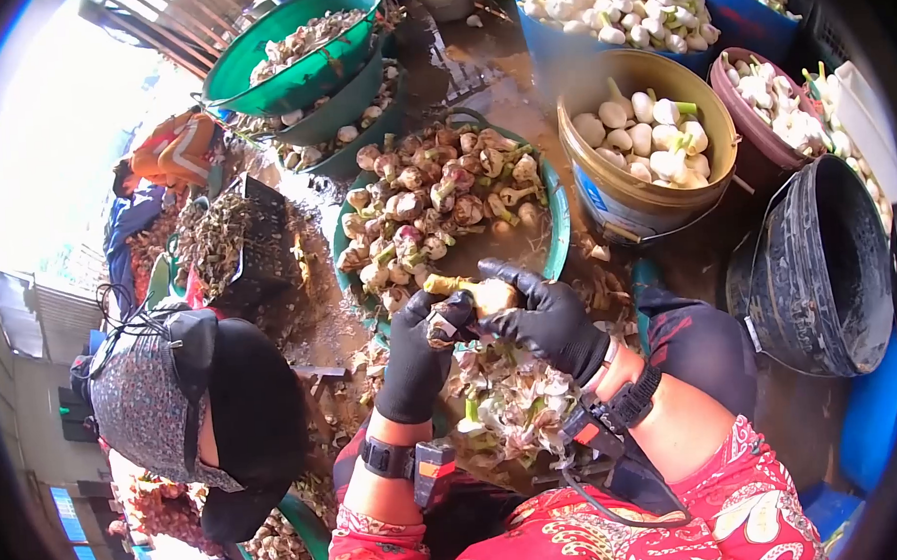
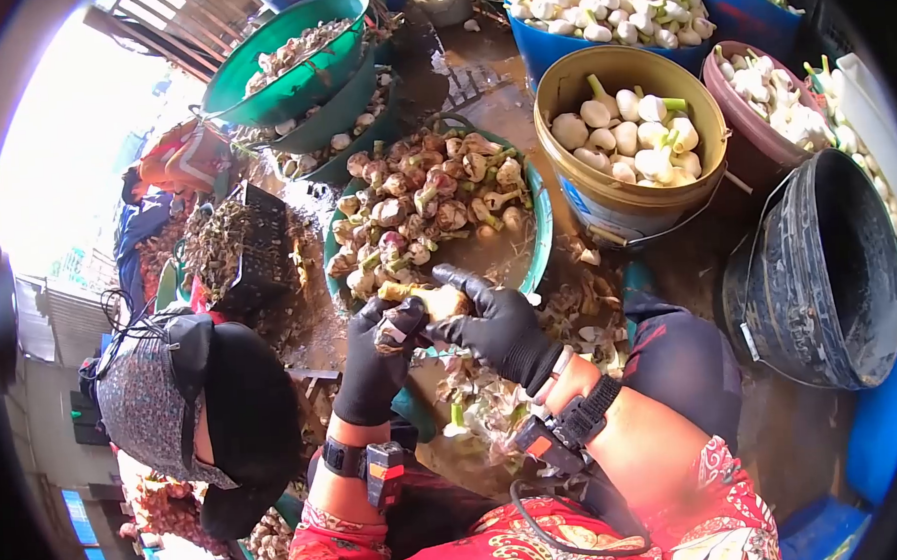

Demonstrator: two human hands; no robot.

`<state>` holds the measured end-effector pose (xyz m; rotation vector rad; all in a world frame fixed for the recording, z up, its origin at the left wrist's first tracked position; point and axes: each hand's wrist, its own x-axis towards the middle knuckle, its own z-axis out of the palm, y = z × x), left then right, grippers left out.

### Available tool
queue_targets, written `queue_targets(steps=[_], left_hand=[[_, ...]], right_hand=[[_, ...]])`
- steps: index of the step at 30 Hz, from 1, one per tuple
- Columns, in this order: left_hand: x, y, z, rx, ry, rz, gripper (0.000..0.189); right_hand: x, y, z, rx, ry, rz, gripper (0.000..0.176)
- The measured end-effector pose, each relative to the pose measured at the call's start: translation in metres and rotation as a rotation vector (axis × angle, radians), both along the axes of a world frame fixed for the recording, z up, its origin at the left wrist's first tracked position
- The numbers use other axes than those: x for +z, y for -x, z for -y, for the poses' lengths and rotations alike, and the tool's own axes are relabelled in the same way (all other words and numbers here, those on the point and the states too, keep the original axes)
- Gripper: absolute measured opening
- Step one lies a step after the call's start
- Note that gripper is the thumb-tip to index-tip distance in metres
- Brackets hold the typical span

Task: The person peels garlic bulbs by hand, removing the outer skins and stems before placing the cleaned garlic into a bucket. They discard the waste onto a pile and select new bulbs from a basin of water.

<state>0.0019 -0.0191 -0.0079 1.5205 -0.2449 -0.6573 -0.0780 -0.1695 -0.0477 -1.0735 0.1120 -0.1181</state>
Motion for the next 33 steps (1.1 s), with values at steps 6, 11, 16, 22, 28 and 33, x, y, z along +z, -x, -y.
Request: queue_targets(steps=[6,11,16,22,28,33], left_hand=[[-0.001,-0.003,0.007,-0.021,0.007,0.048,0.012],[-0.011,-0.007,0.004,-0.161,-0.223,0.530,0.009],[-0.010,-0.003,0.011,-0.255,-0.281,1.128,0.016],[-0.010,-0.005,-0.013,-0.142,0.008,-0.008,0.029],[0.000,0.009,0.005,-0.089,0.108,0.053,0.025],[0.000,0.002,0.001,-0.103,0.042,0.250,0.021]], right_hand=[[-0.002,-0.003,0.005,0.021,-0.056,-0.132,0.051],[-0.004,-0.003,0.017,0.251,-0.530,-0.153,0.025],[0.013,0.010,0.021,0.490,-0.521,-0.294,0.026],[0.012,0.008,0.028,0.324,-0.559,-0.344,0.028],[0.001,0.001,0.021,0.223,-0.131,-0.117,0.027],[0.011,-0.001,0.007,-0.312,1.007,0.101,0.024]])
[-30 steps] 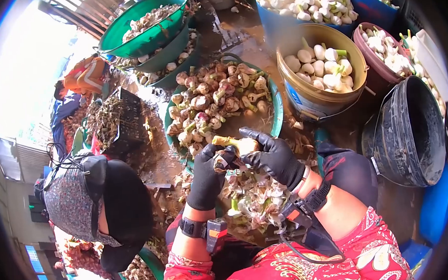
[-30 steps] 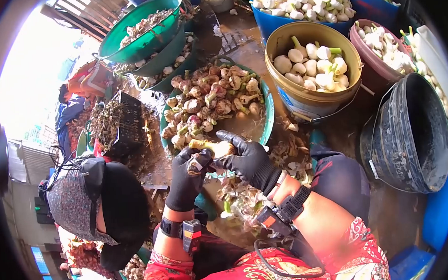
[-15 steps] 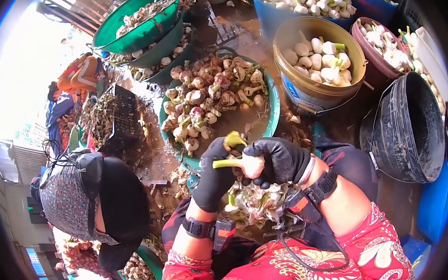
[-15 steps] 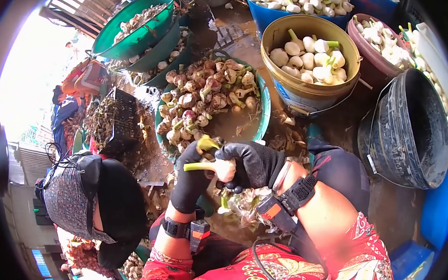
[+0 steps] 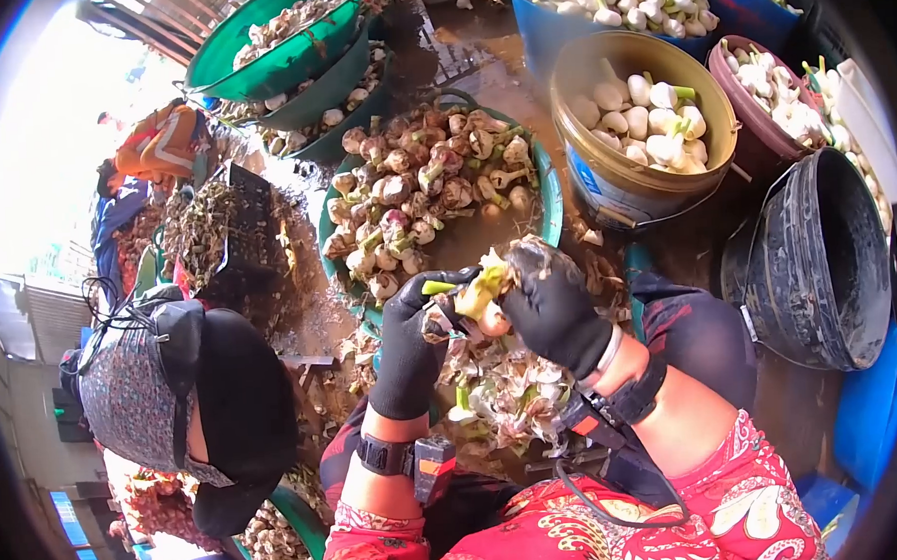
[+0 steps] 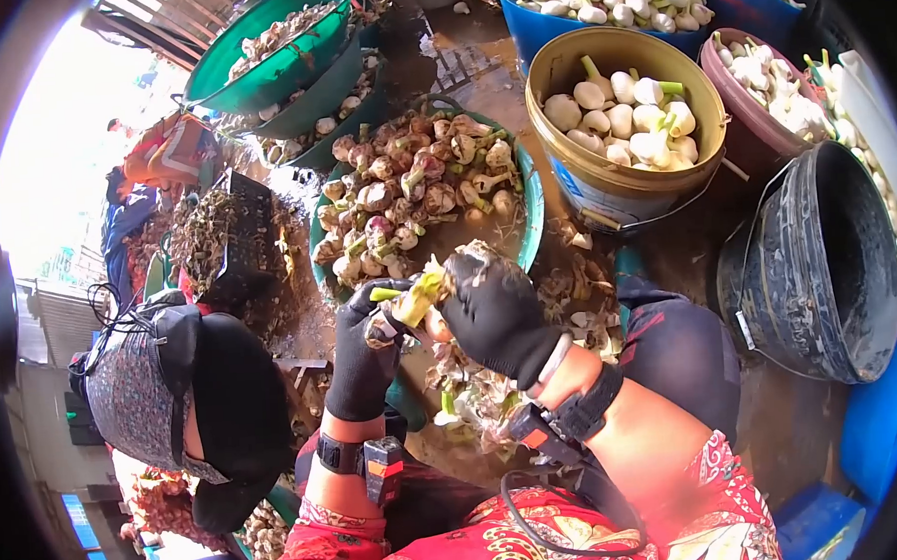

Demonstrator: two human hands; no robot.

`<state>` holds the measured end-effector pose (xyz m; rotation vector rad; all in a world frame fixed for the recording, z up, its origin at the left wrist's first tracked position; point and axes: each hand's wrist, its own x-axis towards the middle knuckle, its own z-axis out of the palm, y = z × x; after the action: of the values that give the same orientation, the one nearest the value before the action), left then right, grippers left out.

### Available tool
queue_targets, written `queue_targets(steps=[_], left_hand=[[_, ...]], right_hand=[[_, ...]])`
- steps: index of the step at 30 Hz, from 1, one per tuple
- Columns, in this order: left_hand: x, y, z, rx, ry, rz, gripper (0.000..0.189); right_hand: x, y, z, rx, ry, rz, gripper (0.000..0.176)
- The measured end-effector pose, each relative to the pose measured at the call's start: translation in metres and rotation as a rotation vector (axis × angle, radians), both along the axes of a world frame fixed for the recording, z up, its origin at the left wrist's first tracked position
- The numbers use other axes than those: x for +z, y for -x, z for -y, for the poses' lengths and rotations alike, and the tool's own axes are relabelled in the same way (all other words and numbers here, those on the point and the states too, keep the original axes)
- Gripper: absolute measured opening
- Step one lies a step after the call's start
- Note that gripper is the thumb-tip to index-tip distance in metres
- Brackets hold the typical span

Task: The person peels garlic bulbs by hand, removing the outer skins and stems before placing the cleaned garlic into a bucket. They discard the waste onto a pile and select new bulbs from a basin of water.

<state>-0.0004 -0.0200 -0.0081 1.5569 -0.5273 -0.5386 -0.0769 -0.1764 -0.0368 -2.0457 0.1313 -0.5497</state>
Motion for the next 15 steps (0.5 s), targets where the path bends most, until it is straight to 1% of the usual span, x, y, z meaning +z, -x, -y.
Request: queue_targets(steps=[1,2,4,5,6,8,9,10,11,12,14,15], left_hand=[[-0.017,-0.006,-0.002,0.031,0.033,0.176,0.020],[-0.020,-0.014,-0.009,0.095,0.124,-0.065,0.019],[-0.006,-0.018,-0.012,0.130,0.174,-0.074,0.018],[-0.003,-0.016,-0.011,0.136,0.095,0.089,0.020],[-0.003,-0.015,-0.011,0.138,0.094,0.095,0.020],[-0.009,-0.013,-0.011,0.127,0.302,-0.331,0.025],[-0.012,-0.015,-0.017,0.075,0.273,-0.379,0.030],[-0.016,-0.016,-0.016,0.075,0.270,-0.381,0.030],[-0.019,-0.017,-0.014,0.120,0.345,-0.490,0.029],[-0.019,-0.018,-0.012,0.164,0.420,-0.598,0.028],[-0.016,-0.016,-0.007,0.122,0.449,-0.616,0.031],[-0.020,-0.016,-0.005,0.159,0.434,-0.641,0.031]], right_hand=[[0.004,0.005,0.002,0.017,0.094,0.081,0.024],[0.002,0.009,-0.004,-0.073,0.352,0.302,0.019],[-0.005,0.017,-0.014,0.237,0.556,-0.031,0.019],[-0.007,0.020,-0.019,0.407,0.492,-0.295,0.019],[-0.034,0.022,-0.022,0.482,0.431,-0.452,0.020],[-0.040,0.022,-0.012,0.541,0.467,-0.685,0.021],[-0.035,0.020,-0.008,0.545,0.492,-0.764,0.023],[-0.022,0.017,-0.001,0.548,0.513,-0.845,0.025],[-0.007,0.014,0.004,0.504,0.492,-0.873,0.026],[-0.007,0.011,0.007,0.405,0.455,-0.833,0.029],[-0.001,0.009,0.015,0.230,0.153,-0.683,0.028],[0.002,0.008,0.012,0.225,0.150,-0.684,0.028]])
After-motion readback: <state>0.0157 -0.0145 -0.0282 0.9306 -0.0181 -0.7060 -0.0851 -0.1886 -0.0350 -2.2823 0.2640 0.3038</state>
